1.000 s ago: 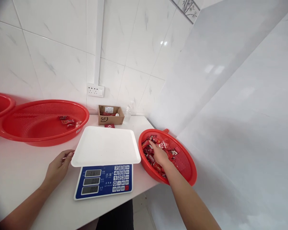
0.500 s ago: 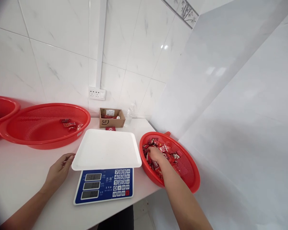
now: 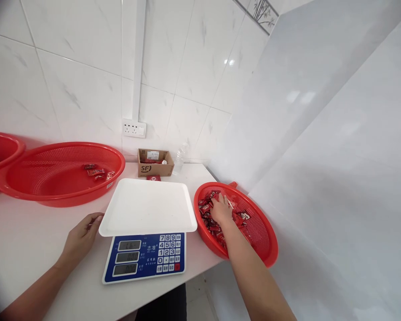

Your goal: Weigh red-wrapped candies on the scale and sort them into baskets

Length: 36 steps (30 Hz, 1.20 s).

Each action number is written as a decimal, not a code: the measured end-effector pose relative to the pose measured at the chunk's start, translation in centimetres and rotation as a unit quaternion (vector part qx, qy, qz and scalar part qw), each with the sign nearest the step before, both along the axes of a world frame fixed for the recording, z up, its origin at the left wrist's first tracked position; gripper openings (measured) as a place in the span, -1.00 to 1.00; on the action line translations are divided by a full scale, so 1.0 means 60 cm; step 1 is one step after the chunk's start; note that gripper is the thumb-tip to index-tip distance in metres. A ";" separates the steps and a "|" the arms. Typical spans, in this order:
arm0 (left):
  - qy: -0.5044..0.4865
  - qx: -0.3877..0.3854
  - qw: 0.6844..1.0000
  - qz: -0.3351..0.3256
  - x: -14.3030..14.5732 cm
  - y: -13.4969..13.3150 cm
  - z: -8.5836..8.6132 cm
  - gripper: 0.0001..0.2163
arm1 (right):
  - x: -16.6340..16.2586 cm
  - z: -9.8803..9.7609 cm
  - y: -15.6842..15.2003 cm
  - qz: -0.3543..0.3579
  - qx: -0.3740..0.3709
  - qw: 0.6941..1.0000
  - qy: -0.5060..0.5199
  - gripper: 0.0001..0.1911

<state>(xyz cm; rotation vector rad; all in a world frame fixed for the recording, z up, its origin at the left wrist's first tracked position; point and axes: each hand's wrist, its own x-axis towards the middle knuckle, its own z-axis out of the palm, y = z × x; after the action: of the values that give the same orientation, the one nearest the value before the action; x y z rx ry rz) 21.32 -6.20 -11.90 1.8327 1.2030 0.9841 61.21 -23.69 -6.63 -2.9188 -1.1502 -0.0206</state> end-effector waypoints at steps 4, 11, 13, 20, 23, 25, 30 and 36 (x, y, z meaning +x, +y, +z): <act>-0.001 0.001 1.000 0.000 0.001 0.000 0.001 -0.70 | -0.012 -0.008 0.007 0.085 -0.016 0.995 0.046 -0.65; 0.004 -0.003 1.000 -0.006 0.001 0.000 0.001 -0.70 | -0.016 -0.002 0.006 0.101 -0.064 0.989 0.087 -0.69; 0.005 -0.003 1.000 -0.007 0.001 -0.001 0.002 -0.71 | -0.022 -0.002 0.007 0.089 -0.078 0.989 0.084 -0.70; 0.009 -0.008 1.000 -0.007 0.000 -0.002 0.004 -0.70 | -0.037 -0.006 0.004 0.088 -0.092 0.989 0.081 -0.63; 0.011 -0.011 1.000 -0.008 0.000 -0.001 0.001 -0.70 | -0.037 -0.009 -0.001 0.096 -0.087 0.987 0.097 -0.64; 0.012 -0.011 1.000 -0.008 0.000 -0.001 -0.001 -0.70 | -0.037 -0.012 -0.004 0.103 -0.077 0.985 0.111 -0.66; 0.010 -0.008 1.000 -0.010 0.000 0.000 0.000 -0.71 | -0.036 -0.018 -0.006 0.117 -0.040 0.982 0.142 -0.70; 0.011 -0.013 1.000 -0.014 0.000 0.001 -0.004 -0.70 | -0.037 -0.021 -0.006 0.118 0.008 0.979 0.165 -0.69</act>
<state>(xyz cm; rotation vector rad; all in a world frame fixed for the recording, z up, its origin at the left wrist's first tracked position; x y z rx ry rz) 21.31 -6.14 -12.16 1.8403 1.1948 0.9304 58.99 -24.03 -7.91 -2.6131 -1.4091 0.4341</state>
